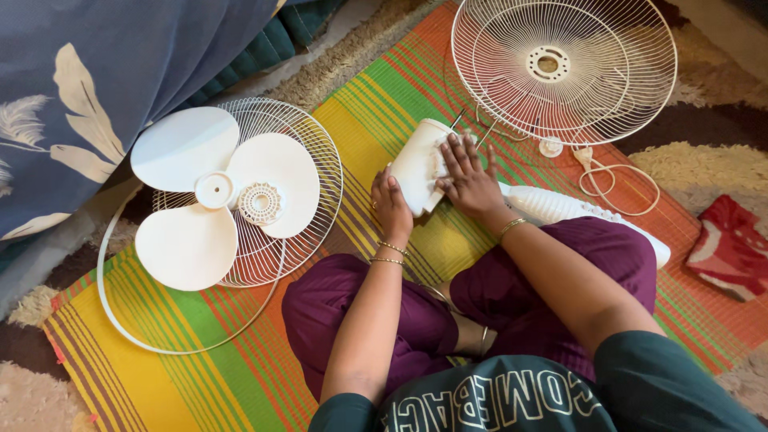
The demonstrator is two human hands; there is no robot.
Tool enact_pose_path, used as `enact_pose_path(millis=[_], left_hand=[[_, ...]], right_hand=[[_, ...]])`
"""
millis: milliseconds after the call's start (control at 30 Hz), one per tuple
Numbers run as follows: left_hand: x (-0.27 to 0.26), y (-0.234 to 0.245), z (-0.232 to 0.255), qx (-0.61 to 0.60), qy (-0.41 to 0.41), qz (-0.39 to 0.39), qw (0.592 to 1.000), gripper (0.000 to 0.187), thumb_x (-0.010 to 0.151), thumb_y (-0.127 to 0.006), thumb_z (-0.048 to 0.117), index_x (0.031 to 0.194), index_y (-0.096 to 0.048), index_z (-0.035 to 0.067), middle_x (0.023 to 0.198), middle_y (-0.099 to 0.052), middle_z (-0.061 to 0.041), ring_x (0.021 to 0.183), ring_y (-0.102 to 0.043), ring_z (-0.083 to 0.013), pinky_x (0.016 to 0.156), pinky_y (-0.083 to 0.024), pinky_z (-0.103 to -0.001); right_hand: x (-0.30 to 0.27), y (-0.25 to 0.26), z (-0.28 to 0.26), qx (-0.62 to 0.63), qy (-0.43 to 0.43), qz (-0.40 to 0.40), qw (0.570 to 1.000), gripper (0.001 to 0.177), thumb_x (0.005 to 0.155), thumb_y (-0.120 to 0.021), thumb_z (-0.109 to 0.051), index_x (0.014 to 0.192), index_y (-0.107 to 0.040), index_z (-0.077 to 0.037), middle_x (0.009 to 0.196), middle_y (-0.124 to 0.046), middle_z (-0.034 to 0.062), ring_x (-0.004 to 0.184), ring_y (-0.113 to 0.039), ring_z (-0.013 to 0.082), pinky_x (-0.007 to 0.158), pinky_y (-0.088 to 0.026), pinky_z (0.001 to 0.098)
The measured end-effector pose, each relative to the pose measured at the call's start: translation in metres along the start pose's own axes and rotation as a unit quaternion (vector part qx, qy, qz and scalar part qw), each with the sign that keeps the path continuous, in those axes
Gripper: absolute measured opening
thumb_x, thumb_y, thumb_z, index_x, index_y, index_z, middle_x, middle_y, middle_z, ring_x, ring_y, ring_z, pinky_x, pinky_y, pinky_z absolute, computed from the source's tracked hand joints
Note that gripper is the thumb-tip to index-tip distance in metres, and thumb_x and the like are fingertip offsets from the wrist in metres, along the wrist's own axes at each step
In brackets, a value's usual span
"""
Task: The person disassembles a white pedestal fan, removing the front grill and fan blades. They then use a white cloth to wipe the fan grill, the motor housing, and the fan blades. The person sits on a mat on the floor during the task.
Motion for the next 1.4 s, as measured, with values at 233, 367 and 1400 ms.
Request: enact_pose_path(millis=[233,367,1400], left_hand=[[0.005,-0.002,-0.004,-0.080,0.052,-0.009,0.995,0.077,0.104,-0.019,0.063,0.145,-0.054,0.007,0.152,-0.040,-0.023,0.142,-0.041,-0.0371,0.118,-0.033,-0.048],[0.010,-0.003,-0.010,-0.154,0.095,-0.006,0.983,0.076,0.104,-0.019,0.060,0.142,-0.056,0.005,0.147,-0.047,-0.020,0.129,-0.055,-0.0366,0.111,-0.043,-0.047],[0.015,-0.009,-0.004,-0.394,0.322,0.030,0.860,0.063,0.107,-0.026,0.042,0.154,-0.034,0.000,0.156,-0.042,-0.018,0.140,-0.047,-0.0287,0.114,-0.039,-0.040]], right_hand=[[-0.024,-0.037,-0.050,-0.007,0.214,-0.134,0.968,0.085,0.101,-0.032,-0.066,0.160,-0.026,-0.006,0.168,-0.019,0.0176,0.159,-0.007,0.0315,0.126,0.000,0.0563],[-0.013,-0.025,-0.049,-0.040,0.259,-0.068,0.963,0.070,0.101,-0.029,-0.061,0.160,-0.029,-0.022,0.168,-0.021,0.0045,0.156,-0.010,0.0226,0.124,0.002,0.0578],[-0.003,-0.031,-0.044,0.032,0.203,-0.034,0.978,0.071,0.102,-0.041,-0.051,0.163,-0.025,-0.017,0.170,-0.020,0.0071,0.158,-0.012,0.0257,0.124,-0.002,0.0540]])
Point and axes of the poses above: each hand's wrist, its own x-axis towards the middle knuckle, its own y-axis out of the back of the hand, z = x × y, the point moved 3 cm from there along x, towards the middle knuckle
